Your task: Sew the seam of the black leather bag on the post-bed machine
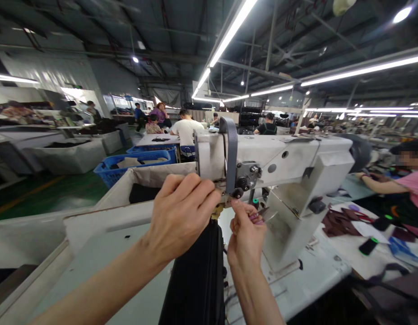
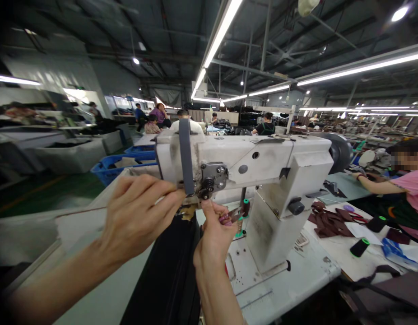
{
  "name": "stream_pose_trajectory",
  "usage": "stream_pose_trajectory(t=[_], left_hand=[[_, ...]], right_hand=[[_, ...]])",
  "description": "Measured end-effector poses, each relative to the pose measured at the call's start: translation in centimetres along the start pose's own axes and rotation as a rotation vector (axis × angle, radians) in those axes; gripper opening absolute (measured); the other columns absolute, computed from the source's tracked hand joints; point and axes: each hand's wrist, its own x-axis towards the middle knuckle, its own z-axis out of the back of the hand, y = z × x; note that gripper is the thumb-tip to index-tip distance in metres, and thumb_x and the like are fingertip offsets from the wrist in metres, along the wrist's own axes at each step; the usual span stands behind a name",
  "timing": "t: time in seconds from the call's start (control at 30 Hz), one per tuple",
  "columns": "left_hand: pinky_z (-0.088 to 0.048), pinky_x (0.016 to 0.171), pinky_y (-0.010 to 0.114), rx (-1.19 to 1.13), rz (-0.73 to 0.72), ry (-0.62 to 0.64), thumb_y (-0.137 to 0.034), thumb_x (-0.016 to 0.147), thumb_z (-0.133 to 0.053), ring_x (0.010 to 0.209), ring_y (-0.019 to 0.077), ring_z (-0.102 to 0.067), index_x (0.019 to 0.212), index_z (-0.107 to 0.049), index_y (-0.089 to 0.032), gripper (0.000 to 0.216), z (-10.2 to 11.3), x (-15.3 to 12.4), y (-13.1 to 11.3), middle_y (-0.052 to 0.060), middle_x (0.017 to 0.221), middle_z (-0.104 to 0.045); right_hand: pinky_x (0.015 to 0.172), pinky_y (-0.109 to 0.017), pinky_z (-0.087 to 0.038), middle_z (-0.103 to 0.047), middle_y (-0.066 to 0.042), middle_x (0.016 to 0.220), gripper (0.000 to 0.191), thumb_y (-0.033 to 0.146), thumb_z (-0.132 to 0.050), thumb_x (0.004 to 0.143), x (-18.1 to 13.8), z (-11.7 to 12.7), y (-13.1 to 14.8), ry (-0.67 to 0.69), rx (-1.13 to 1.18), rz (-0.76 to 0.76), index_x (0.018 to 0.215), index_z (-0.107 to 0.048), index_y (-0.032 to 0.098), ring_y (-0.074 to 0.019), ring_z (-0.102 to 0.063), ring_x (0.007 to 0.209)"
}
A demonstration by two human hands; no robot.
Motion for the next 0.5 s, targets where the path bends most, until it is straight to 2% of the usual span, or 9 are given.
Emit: stream_pose_trajectory(t=[0.03,0.1,0.13,0.2,0.27,0.3,0.4,0.5], left_hand=[[-0.036,0.072,0.037,-0.085,-0.004,-0.01,-0.014,0.087,-0.064,0.081,0.0194,-0.052,0.095,-0.065,-0.02,0.01,-0.1,-0.3,-0.1,0.001,0.089,-0.068],[-0.039,0.074,0.034,-0.304,-0.053,0.023,-0.014,0.089,-0.061,0.084,0.0168,-0.055,0.105,-0.064,-0.021,0.017,-0.2,-1.3,-0.3,0.002,0.1,-0.069],[-0.04,0.074,0.033,-0.404,-0.094,0.082,-0.014,0.091,-0.059,0.084,0.0153,-0.056,0.106,-0.064,-0.022,0.018,-0.2,-2.0,-0.4,0.002,0.1,-0.069],[-0.04,0.073,0.031,-0.506,-0.174,0.277,-0.015,0.094,-0.054,0.079,0.0135,-0.057,0.098,-0.065,-0.023,0.014,-0.1,-3.6,-0.4,0.001,0.09,-0.068],[-0.039,0.073,0.032,-0.501,-0.19,0.416,-0.014,0.094,-0.051,0.073,0.0131,-0.056,0.09,-0.064,-0.022,0.016,0.1,-5.0,0.2,-0.001,0.08,-0.064],[-0.039,0.072,0.032,-0.479,-0.172,0.423,-0.014,0.095,-0.051,0.073,0.013,-0.056,0.091,-0.064,-0.022,0.016,0.3,-5.5,0.7,-0.001,0.08,-0.063],[-0.039,0.074,0.033,-0.375,-0.133,0.348,-0.012,0.094,-0.05,0.079,0.0152,-0.057,0.1,-0.065,-0.022,0.018,1.1,-5.6,2.4,0.001,0.089,-0.064],[-0.039,0.075,0.034,-0.26,-0.107,0.289,-0.014,0.094,-0.053,0.08,0.0172,-0.056,0.1,-0.064,-0.021,0.014,1.5,-4.4,3.3,0.001,0.088,-0.064]], right_hand=[[0.043,-0.02,-0.021,-0.045,0.009,0.051,0.027,0.026,-0.088,0.064,-0.1,0.8,0.2,0.079,-0.013,-0.001,0.063,-0.063,0.014,-0.0032,-0.027,0.044],[0.048,-0.021,-0.03,-0.049,0.007,0.052,0.025,0.023,-0.089,0.062,-0.4,2.9,0.3,0.353,-0.084,-0.048,0.06,-0.066,0.014,-0.005,-0.035,0.049],[0.05,-0.021,-0.031,-0.05,0.006,0.052,0.024,0.022,-0.09,0.06,-0.6,4.0,0.3,0.498,-0.133,-0.105,0.058,-0.067,0.014,-0.0059,-0.037,0.051],[0.048,-0.021,-0.026,-0.043,0.008,0.048,0.023,0.02,-0.091,0.058,-0.8,5.9,0.0,0.655,-0.23,-0.204,0.057,-0.069,0.014,-0.0049,-0.031,0.049],[0.048,-0.021,-0.024,-0.042,0.008,0.048,0.022,0.022,-0.092,0.059,-0.9,6.9,-0.5,0.634,-0.295,-0.259,0.06,-0.071,0.014,-0.0046,-0.03,0.05],[0.049,-0.021,-0.025,-0.044,0.008,0.05,0.023,0.025,-0.092,0.06,-0.9,6.9,-0.8,0.577,-0.3,-0.271,0.062,-0.072,0.014,-0.005,-0.032,0.051],[0.052,-0.022,-0.031,-0.048,0.007,0.052,0.027,0.032,-0.091,0.062,-0.7,5.5,-1.7,0.372,-0.224,-0.306,0.064,-0.071,0.014,-0.0058,-0.036,0.051],[0.052,-0.022,-0.033,-0.046,0.008,0.05,0.03,0.033,-0.091,0.06,-0.7,3.6,-2.1,0.264,-0.154,-0.346,0.063,-0.068,0.014,-0.0057,-0.034,0.05]])
